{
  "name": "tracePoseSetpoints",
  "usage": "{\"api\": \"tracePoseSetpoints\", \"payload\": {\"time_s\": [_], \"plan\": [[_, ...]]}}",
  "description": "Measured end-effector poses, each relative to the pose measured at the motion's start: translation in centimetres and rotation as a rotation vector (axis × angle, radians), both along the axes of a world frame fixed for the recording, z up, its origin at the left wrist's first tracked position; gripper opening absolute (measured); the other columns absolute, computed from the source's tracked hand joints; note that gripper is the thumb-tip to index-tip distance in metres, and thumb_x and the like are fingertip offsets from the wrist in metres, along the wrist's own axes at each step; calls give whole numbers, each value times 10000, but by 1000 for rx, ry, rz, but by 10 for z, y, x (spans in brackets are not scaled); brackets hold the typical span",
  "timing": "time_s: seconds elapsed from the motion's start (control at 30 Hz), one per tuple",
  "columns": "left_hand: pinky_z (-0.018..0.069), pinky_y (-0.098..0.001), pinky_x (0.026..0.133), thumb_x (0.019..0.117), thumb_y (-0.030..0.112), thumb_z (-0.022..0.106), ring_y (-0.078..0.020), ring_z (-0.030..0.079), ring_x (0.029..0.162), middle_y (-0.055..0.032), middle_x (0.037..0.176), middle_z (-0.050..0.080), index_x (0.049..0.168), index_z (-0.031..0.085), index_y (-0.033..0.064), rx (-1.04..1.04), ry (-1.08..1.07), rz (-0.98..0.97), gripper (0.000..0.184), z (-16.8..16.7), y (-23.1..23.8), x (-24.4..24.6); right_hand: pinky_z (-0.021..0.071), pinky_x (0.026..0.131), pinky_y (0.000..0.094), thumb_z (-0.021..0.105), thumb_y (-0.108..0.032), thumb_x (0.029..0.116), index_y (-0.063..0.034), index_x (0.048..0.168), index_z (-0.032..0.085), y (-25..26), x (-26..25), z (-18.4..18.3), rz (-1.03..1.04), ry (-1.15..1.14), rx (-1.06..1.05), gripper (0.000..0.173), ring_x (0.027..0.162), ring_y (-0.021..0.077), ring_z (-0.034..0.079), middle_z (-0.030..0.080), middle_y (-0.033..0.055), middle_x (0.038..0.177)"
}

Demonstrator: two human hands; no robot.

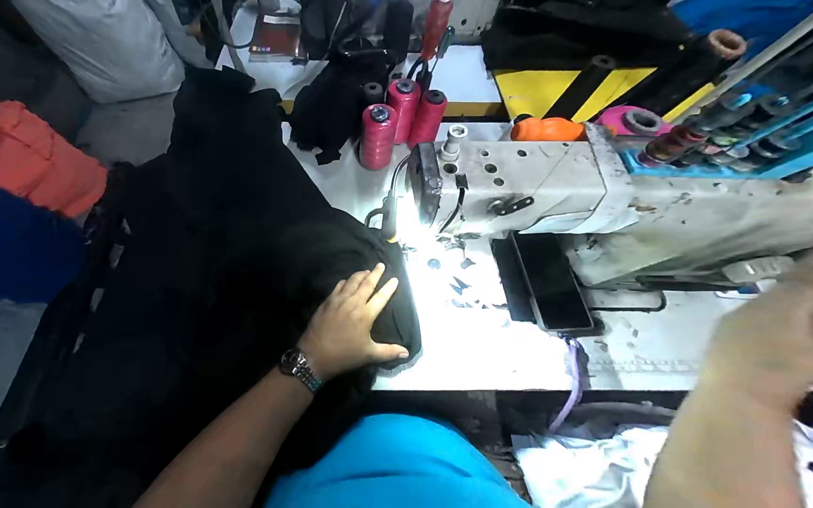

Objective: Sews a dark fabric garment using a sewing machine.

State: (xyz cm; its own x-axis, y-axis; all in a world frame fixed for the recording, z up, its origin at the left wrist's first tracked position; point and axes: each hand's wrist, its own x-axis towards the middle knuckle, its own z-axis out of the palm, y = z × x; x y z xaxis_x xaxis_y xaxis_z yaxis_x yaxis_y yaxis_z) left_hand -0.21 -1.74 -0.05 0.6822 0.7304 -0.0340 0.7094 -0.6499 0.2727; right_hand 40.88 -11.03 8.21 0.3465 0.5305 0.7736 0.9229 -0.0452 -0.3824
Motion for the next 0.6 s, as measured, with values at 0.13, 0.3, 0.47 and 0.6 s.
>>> {"api": "tracePoseSetpoints", "payload": {"time_s": [0.13, 0.3, 0.47, 0.6], "plan": [[378, -485, 1159, 756, 900, 526, -272, 401, 1474, -94, 1621, 404, 1548, 464, 150, 24, -36, 16, 1093, 0, 2, 2, 560, 890, 493, 545, -205, 1032, 26, 1070, 748, 1, -104, -29, 266, -72, -283, 309, 1007, 368, 679, 703, 245, 1052], [362, -485, 1170, 691, 853, 660, -262, 391, 1480, -101, 1602, 427, 1511, 483, 84, -67, -83, 41, 1138, 8, 7, 3, 531, 994, 514, 608, -146, 923, -44, 1214, 733, 16, -157, -62, 421, 0, -666, 333, 1180, 363, 643, 694, 173, 1235], [380, -476, 1175, 878, 492, 755, -250, 456, 1432, -106, 1504, 533, 1464, 529, 62, -264, -239, 68, 761, 27, 16, 0, 531, 987, 514, 588, -97, 956, -3, 1208, 721, 24, -162, -72, 396, 53, -674, 300, 1138, 360, 657, 705, 175, 1191], [550, -400, 1005, 981, 38, 589, -220, 666, 1173, -141, 1335, 645, 1424, 535, 28, -331, -460, 105, 446, 32, 25, 8, 548, 953, 489, 586, -104, 954, 9, 1127, 742, 26, -158, -78, 394, 84, -576, 259, 1057, 342, 688, 729, 176, 1102]]}}
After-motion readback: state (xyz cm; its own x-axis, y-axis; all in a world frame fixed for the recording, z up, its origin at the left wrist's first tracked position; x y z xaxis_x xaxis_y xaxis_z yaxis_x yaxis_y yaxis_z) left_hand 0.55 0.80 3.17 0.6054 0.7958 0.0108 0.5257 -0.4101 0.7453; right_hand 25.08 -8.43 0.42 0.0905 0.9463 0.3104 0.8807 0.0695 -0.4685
